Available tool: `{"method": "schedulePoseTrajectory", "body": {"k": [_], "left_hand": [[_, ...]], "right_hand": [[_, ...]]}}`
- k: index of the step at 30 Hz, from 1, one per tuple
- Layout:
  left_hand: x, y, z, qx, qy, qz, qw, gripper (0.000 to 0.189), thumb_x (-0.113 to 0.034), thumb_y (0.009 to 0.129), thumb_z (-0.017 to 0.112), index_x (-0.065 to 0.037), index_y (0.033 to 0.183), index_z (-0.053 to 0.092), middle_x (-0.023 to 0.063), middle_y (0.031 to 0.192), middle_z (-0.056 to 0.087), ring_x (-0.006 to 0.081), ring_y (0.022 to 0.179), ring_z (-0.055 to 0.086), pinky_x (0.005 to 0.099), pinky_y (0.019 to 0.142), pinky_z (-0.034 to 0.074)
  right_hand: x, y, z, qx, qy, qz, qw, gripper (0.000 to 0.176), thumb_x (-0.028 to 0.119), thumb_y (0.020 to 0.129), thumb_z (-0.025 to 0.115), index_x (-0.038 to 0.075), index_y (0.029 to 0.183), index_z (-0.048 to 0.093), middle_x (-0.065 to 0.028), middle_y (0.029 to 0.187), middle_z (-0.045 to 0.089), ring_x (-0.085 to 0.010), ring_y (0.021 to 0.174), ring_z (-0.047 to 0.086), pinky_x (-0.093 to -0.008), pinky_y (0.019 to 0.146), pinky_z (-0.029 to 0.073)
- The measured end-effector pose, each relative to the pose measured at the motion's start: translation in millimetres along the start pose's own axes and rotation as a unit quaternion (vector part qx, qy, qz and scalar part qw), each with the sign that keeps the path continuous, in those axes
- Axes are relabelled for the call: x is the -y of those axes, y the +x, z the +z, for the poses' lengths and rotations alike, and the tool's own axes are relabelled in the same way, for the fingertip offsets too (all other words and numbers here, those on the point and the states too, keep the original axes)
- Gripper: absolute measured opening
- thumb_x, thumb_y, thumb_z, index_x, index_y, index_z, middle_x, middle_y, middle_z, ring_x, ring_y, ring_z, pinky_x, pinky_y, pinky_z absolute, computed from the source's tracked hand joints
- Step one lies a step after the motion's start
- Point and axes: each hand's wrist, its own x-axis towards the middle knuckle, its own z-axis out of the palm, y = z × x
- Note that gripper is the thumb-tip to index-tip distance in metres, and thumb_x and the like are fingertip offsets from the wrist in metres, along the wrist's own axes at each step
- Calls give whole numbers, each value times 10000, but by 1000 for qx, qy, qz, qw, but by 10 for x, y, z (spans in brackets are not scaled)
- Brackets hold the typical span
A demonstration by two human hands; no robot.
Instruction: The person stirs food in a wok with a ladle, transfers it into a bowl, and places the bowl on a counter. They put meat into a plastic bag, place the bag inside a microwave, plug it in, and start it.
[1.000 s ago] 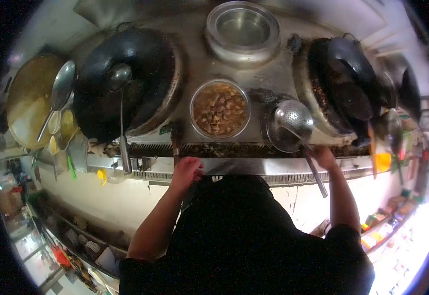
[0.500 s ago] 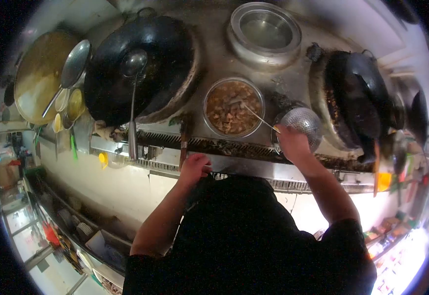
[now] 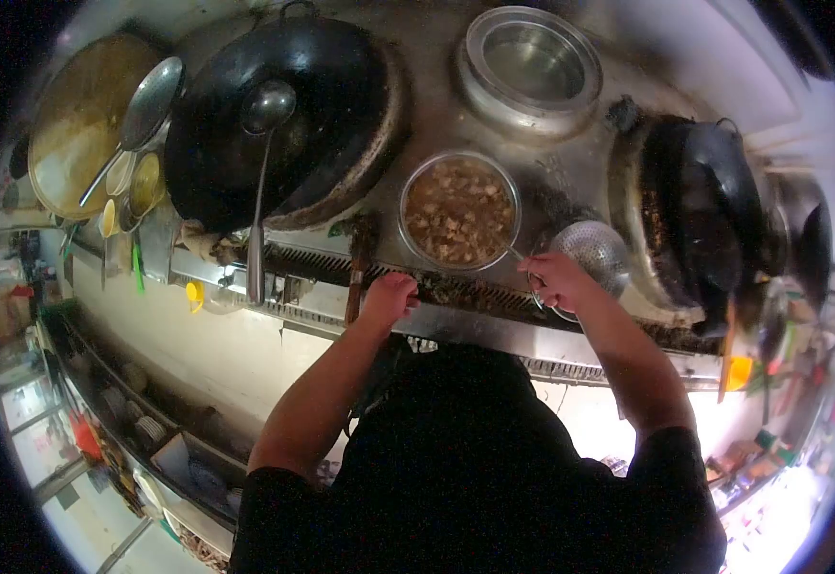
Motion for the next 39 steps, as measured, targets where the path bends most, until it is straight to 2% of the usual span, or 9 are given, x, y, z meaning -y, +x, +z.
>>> {"method": "schedulePoseTrajectory", "body": {"k": [4,6,7,9,10,12,27,32,39], "left_hand": [[227,499,-66,-7,-58,57,997,229,-204,846,530,-19,980,553,75,846,631,209,730,642,332,591,489],[107,693,-119,-49,414,212,884,218,-156,848,526,-3,1002,545,87,887,644,279,765,639,390,639,491],[166,908,-138,-53,411,209,886,218,-156,848,526,-3,1002,545,87,887,644,279,765,639,390,639,491],[440,1362,-198,-157,359,473,789,196,-90,838,536,-3,1013,538,97,897,646,333,780,628,430,674,478],[313,1277,-183,-162,359,469,790,196,-90,838,536,-3,1013,538,97,897,646,333,780,628,430,674,478],[-131,957,-84,-174,294,153,927,190,-27,814,556,2,1000,525,97,868,634,284,734,625,401,636,476],[329,262,-410,-43,67,203,976,290,-72,721,656,28,962,529,122,763,614,194,640,614,340,574,489],[153,-1085,-708,-64,44,180,981,344,-158,766,693,-13,1033,531,94,823,614,167,741,575,324,684,494],[1315,-2213,-1406,-110,-80,182,974,299,-66,706,666,57,934,517,108,749,609,170,643,601,307,567,495]], "right_hand": [[-16,298,-226,29,-24,58,998,308,298,898,551,12,1008,574,-97,659,580,-161,444,526,-264,381,410],[28,493,-285,16,-94,54,994,306,284,894,554,7,1022,561,-100,684,586,-161,477,541,-262,410,428],[115,561,-250,-36,-69,-48,996,276,244,884,564,9,1025,540,-102,720,591,-163,538,567,-273,466,460],[238,810,-303,-79,-45,-148,985,254,204,874,574,10,1028,518,-103,755,596,-164,599,593,-284,522,493],[239,1048,-429,-33,-30,-90,995,241,156,858,581,10,1032,501,-105,792,596,-171,645,604,-298,572,507],[314,1148,-460,15,-18,-30,999,241,108,842,588,10,1037,484,-107,829,596,-179,691,614,-311,623,521],[635,113,80,79,-129,-97,984,210,54,812,598,19,990,492,-87,788,597,-185,648,622,-301,591,550],[674,-463,726,102,-138,-66,983,181,6,800,581,35,955,492,-70,802,594,-164,653,617,-284,563,525],[502,-1049,2249,143,-179,-53,972,226,26,789,603,30,992,506,-64,827,618,-154,638,614,-268,539,516]]}}
